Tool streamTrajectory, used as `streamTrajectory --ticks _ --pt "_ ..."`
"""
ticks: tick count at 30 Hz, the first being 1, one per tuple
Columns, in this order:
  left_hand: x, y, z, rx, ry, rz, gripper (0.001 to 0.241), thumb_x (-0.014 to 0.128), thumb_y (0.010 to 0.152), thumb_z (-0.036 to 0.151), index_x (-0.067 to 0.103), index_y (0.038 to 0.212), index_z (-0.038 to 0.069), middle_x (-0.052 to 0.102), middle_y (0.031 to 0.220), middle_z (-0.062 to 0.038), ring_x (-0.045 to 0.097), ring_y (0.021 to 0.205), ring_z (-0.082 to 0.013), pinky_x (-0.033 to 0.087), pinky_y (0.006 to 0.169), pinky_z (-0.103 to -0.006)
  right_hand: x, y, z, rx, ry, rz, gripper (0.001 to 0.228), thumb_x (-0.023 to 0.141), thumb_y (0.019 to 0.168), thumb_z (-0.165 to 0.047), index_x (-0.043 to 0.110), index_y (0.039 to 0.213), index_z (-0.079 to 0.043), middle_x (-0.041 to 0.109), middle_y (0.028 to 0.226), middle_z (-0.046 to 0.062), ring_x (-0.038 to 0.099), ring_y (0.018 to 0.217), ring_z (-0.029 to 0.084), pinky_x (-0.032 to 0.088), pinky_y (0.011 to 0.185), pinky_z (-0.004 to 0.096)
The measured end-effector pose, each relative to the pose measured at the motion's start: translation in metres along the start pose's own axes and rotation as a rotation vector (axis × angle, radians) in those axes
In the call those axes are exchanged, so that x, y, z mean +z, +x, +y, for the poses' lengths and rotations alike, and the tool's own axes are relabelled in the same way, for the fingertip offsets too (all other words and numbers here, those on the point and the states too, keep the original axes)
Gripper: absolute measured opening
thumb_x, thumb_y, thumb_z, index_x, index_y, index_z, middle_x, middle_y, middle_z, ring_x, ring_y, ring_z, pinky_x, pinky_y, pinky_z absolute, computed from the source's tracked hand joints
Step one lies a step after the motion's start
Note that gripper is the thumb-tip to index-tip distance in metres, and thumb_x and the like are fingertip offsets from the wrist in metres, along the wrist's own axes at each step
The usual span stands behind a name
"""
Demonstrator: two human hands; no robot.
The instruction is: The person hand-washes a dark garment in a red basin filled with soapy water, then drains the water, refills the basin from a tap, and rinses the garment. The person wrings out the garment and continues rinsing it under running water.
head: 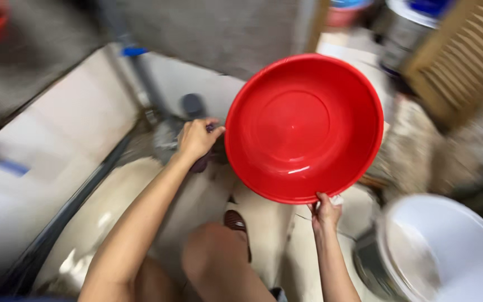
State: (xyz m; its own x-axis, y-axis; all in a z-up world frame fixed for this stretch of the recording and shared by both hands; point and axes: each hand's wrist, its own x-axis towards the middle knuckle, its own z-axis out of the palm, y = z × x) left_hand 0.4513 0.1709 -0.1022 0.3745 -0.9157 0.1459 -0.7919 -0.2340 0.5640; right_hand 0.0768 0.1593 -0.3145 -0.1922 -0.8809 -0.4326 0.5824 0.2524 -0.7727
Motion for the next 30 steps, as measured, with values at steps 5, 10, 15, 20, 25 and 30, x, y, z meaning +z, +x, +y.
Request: streamTrajectory --ticks 5,10,15,20,25,30 --pt "-0.052 -0.003 -0.187 -0.331 -0.19 0.372 0.04 0.084 0.081 0.041 0.074 0.093 0.003 0.074 0.084 -0.014 0.074 0.081 -0.0292 0.057 0.076 -0.0432 0.076 0.0 0.107 0.079 -0.266 -0.141 0.034 0.062 0.086 0.005 0.055 0.115 -0.01 0.064 0.088 0.004 0.062 0.066 0.014 0.063 0.06 0.038" --pt "-0.073 -0.025 -0.369 -0.912 -0.72 0.351 0.043 0.071 0.07 0.002 0.05 0.107 0.011 0.06 0.083 -0.007 0.064 0.078 -0.0236 0.054 0.065 -0.044 0.147 -0.005 0.234 0.117 -0.487 -0.356 0.025 0.06 0.088 0.003 0.056 0.11 -0.009 0.061 0.077 0.003 0.055 0.055 0.013 0.052 0.051 0.033" --pt "-0.032 -0.078 -0.519 -0.896 -0.909 0.249 0.044 0.068 0.07 0.001 0.06 0.113 -0.001 0.063 0.092 -0.013 0.061 0.08 -0.0261 0.05 0.063 -0.0407 0.215 -0.012 0.35 0.086 -0.765 -0.625 0.018 0.061 0.088 0.003 0.059 0.103 -0.007 0.06 0.075 0.003 0.053 0.055 0.011 0.048 0.046 0.029" --pt "-0.008 -0.095 -0.601 -0.905 -0.658 0.353 0.043 0.085 0.077 0.027 0.073 0.106 -0.003 0.075 0.091 -0.008 0.071 0.08 -0.0185 0.056 0.071 -0.0352 0.289 -0.004 0.453 0.269 -1.012 -0.871 0.021 0.063 0.088 0.002 0.065 0.108 -0.003 0.063 0.075 0.007 0.053 0.055 0.014 0.045 0.046 0.032" --pt "-0.026 -0.11 -0.617 -1.118 -0.643 0.39 0.052 0.088 0.072 0.044 0.08 0.093 -0.003 0.078 0.086 -0.013 0.074 0.079 -0.0249 0.057 0.073 -0.0408 0.351 0.01 0.515 0.467 -1.17 -1.068 0.031 0.065 0.084 -0.002 0.065 0.114 -0.007 0.072 0.089 0.005 0.067 0.07 0.016 0.057 0.057 0.032" --pt "-0.038 -0.12 -0.621 -1.221 -0.424 0.258 0.07 0.078 0.077 0.063 0.077 0.099 -0.003 0.078 0.094 -0.021 0.075 0.088 -0.0291 0.056 0.079 -0.0414 0.407 0.02 0.521 0.406 -1.359 -1.403 0.025 0.07 0.099 -0.02 0.071 0.113 0.001 0.077 0.099 0.007 0.072 0.087 0.018 0.06 0.074 0.034"
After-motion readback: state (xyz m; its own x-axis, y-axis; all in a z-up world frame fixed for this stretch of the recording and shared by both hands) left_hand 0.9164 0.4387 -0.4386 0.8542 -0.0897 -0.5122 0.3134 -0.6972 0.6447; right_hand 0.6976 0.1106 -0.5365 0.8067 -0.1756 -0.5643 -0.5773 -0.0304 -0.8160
